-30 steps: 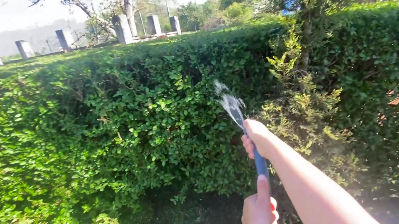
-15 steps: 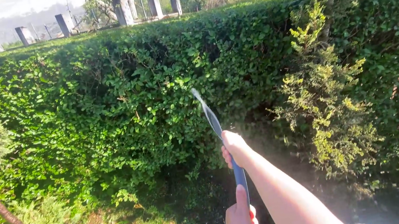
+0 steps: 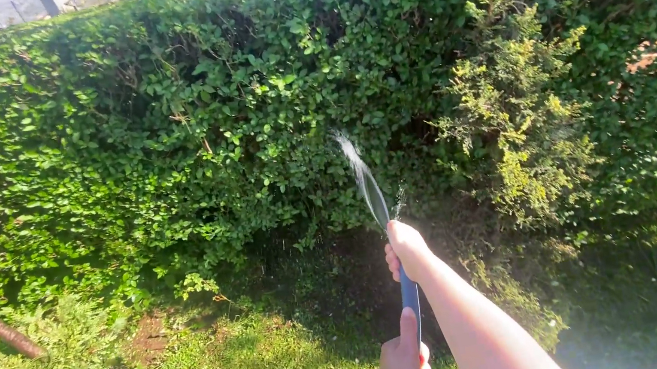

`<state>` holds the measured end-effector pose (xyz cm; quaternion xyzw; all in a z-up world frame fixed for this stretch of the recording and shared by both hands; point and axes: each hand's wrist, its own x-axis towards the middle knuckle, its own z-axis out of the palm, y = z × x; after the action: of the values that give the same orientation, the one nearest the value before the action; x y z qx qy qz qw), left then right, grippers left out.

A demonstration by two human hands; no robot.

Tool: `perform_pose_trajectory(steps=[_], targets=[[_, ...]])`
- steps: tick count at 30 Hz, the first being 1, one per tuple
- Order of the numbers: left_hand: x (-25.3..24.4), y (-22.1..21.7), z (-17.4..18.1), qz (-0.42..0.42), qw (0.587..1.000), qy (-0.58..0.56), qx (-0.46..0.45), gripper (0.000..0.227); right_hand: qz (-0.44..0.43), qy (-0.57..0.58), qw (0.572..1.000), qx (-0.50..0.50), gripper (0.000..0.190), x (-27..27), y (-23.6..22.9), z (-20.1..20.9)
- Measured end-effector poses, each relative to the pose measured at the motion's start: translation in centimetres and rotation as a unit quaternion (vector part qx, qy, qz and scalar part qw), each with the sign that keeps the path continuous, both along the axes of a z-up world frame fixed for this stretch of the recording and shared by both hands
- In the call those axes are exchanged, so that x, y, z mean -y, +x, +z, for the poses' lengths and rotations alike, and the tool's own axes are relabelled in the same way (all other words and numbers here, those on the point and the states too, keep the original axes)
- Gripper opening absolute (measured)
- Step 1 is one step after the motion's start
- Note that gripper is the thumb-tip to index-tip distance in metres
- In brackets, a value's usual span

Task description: The person uses a garden hose with a spray nozzle to water a hedge and several small trees in a backyard. The person moves along the hedge line, directing water at the base and foliage of the plants.

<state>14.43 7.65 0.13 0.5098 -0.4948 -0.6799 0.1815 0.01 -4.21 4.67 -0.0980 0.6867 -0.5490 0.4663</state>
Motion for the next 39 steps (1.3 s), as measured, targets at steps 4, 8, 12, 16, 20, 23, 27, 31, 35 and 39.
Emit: perform_pose_trajectory(steps=[4, 8, 12, 16, 20, 23, 27, 31, 35, 39], targets=[[-1.2, 0.1, -0.2, -0.048, 0.997, -0.034, 0.052, 0.077, -0.024, 0.004, 1.0, -0.002, 0.051, -1.5, -1.2, -1.8], [-1.7, -0.4, -1.8, -0.064, 0.996, -0.032, 0.045, 0.076, -0.062, 0.019, 0.998, 0.023, 0.048, -3.7, -1.6, -2.0], [-2.4, -0.7, -2.8, -0.121, 0.983, -0.084, 0.11, 0.078, -0.114, 0.019, 0.992, 0.046, 0.049, -5.1, -2.8, -4.0], [-2.6, -0.9, -4.7, -0.135, 0.985, -0.049, 0.094, 0.076, -0.128, 0.025, 0.99, 0.059, 0.056, -6.7, -3.7, -6.0], [-3.1, -0.9, -5.9, -0.141, 0.984, -0.024, 0.109, 0.074, -0.144, 0.024, 0.988, 0.053, 0.054, -7.4, -4.3, -8.6], [-3.3, -0.8, -6.9, -0.134, 0.987, 0.007, 0.092, 0.07, -0.152, 0.038, 0.985, 0.076, 0.056, -7.7, -4.3, -10.3], [-4.1, 0.0, -5.3, -0.147, 0.98, 0.014, 0.135, 0.075, -0.143, 0.051, 0.981, 0.118, 0.063, -8.2, -4.3, -12.3], [-4.5, 0.0, -6.8, -0.139, 0.982, 0.024, 0.124, 0.071, -0.141, 0.066, 0.978, 0.141, 0.062, -7.6, -5.7, -17.2], [-5.3, -0.8, -8.4, -0.177, 0.973, 0.007, 0.146, 0.072, -0.151, 0.078, 0.973, 0.158, 0.059, -8.9, -6.5, -19.2], [-6.2, -2.5, -10.2, -0.172, 0.971, 0.001, 0.166, 0.075, -0.157, 0.101, 0.969, 0.16, 0.056, -10.0, -7.9, -21.0]])
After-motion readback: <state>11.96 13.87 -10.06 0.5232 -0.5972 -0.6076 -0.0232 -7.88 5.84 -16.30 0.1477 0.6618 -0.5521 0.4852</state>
